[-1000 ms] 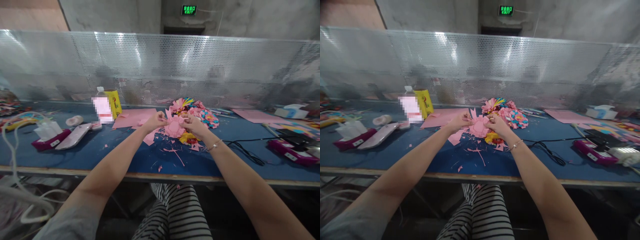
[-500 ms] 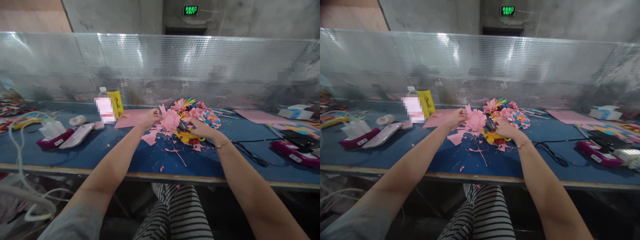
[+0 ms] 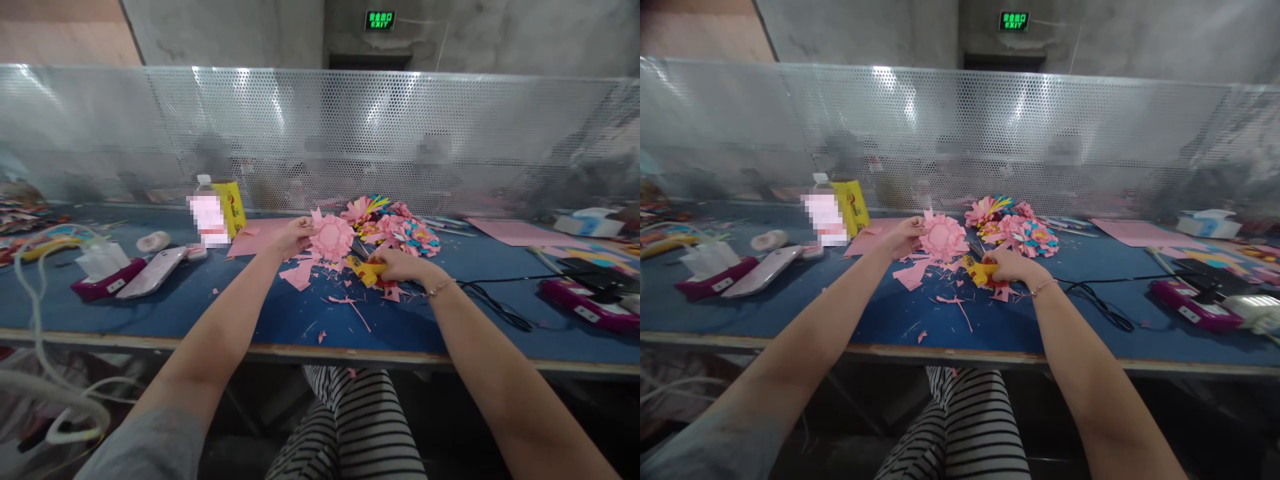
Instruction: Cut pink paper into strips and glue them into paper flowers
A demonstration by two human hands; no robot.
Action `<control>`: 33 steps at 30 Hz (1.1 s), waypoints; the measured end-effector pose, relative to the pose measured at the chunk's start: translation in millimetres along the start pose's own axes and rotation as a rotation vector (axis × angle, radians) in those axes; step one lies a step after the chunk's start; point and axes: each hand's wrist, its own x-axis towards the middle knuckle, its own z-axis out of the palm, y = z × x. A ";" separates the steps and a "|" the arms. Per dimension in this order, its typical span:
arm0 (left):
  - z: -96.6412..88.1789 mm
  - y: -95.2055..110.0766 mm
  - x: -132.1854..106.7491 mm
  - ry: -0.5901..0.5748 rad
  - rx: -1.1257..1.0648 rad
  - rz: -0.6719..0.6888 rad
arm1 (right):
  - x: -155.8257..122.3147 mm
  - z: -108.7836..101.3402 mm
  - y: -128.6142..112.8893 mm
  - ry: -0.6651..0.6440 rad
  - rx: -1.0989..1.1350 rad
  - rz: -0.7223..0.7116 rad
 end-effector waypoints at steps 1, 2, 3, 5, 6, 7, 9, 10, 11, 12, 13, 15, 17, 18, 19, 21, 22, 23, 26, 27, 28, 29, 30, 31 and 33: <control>-0.2 0.6 -1.0 -0.010 0.006 -0.012 | 0.3 -0.5 0.4 0.032 -0.042 0.022; -0.4 1.1 -1.9 -0.018 0.006 -0.022 | 0.8 -1.0 1.2 0.071 -0.082 0.050; -0.7 1.5 -2.5 -0.027 0.000 -0.031 | 1.4 -1.5 2.5 0.114 -0.116 0.078; -1.4 1.8 -2.8 -0.039 -0.022 -0.044 | 2.9 -2.4 5.6 0.211 -0.152 0.130; -1.8 1.7 -2.4 -0.039 -0.035 -0.047 | 3.8 -2.6 7.4 0.255 -0.155 0.147; -2.1 1.5 -1.5 -0.027 -0.049 -0.051 | 4.7 -2.4 9.1 0.290 -0.153 0.162; -2.7 0.9 1.3 0.032 -0.086 -0.055 | 6.9 -0.9 12.0 0.339 -0.156 0.193; -3.0 0.5 3.0 0.074 -0.108 -0.049 | 8.0 0.3 13.2 0.350 -0.165 0.209; -3.4 0.1 4.7 0.125 -0.128 -0.036 | 9.1 1.8 14.1 0.349 -0.182 0.226; -3.9 -0.4 6.3 0.180 -0.144 -0.020 | 10.2 3.4 14.8 0.340 -0.204 0.241; -4.5 -0.9 7.7 0.234 -0.153 -0.004 | 11.2 5.1 15.4 0.325 -0.225 0.254; -5.7 -1.9 9.8 0.322 -0.156 0.014 | 13.0 8.1 16.3 0.288 -0.241 0.272; -6.5 -2.6 10.8 0.368 -0.156 -0.017 | 14.5 10.3 17.0 0.259 -0.225 0.276; -6.5 -2.9 10.9 0.377 -0.155 -0.048 | 15.1 10.9 17.2 0.252 -0.217 0.276; -6.4 -3.1 10.7 0.374 -0.149 -0.087 | 15.7 11.2 17.3 0.248 -0.216 0.277; -5.3 -4.0 9.7 0.322 -0.108 -0.180 | 16.4 11.0 17.2 0.254 -0.233 0.279; -4.6 -4.8 8.7 0.269 -0.074 -0.226 | 16.5 10.7 17.0 0.263 -0.242 0.283; -3.7 -6.0 7.5 0.198 -0.029 -0.267 | 16.4 10.5 16.6 0.273 -0.247 0.290; -0.4 -11.3 2.8 -0.030 0.181 -0.353 | 15.6 10.2 15.2 0.296 -0.235 0.298; 0.8 -13.5 1.4 -0.093 0.276 -0.368 | 15.2 10.3 14.6 0.300 -0.229 0.298; 1.8 -15.7 0.4 -0.141 0.378 -0.369 | 14.7 10.5 13.9 0.304 -0.224 0.301; 2.7 -17.8 -0.1 -0.179 0.487 -0.356 | 14.1 10.7 13.0 0.310 -0.220 0.308; 3.2 -19.7 0.1 -0.203 0.601 -0.320 | 13.4 10.8 12.0 0.317 -0.215 0.324; 3.2 -21.3 0.9 -0.211 0.718 -0.260 | 12.7 10.8 11.0 0.325 -0.209 0.347; 1.4 -23.7 3.9 -0.162 0.951 -0.075 | 11.4 10.8 9.0 0.343 -0.198 0.397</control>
